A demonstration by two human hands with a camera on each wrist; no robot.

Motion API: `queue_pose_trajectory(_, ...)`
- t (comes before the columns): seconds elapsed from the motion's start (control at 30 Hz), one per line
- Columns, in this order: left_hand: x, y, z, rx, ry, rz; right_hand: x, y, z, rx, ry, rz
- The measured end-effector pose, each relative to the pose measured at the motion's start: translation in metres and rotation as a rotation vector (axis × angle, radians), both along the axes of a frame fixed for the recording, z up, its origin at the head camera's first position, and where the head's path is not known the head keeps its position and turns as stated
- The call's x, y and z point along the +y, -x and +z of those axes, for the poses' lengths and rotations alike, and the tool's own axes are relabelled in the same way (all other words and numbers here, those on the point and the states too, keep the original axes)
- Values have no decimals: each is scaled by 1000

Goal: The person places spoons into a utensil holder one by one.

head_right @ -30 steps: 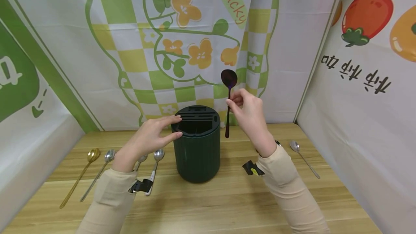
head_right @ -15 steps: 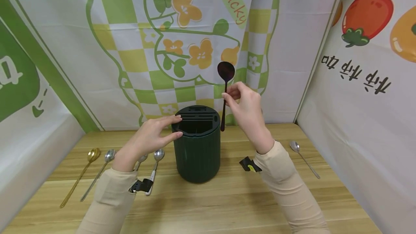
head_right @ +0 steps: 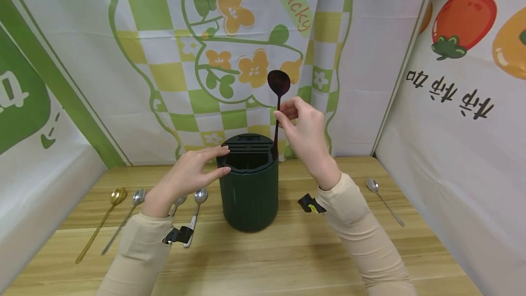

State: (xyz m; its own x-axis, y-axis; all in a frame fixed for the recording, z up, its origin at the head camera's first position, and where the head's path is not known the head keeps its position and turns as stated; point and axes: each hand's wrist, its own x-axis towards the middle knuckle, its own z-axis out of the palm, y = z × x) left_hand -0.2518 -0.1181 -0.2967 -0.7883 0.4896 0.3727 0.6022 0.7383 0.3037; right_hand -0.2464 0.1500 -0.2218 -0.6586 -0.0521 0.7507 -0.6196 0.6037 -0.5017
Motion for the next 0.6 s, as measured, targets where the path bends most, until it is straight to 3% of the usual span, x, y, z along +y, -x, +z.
queue_pose_trajectory(0.6,0,2,-1,6,0,-8,-15,10,-8,52,35,29)
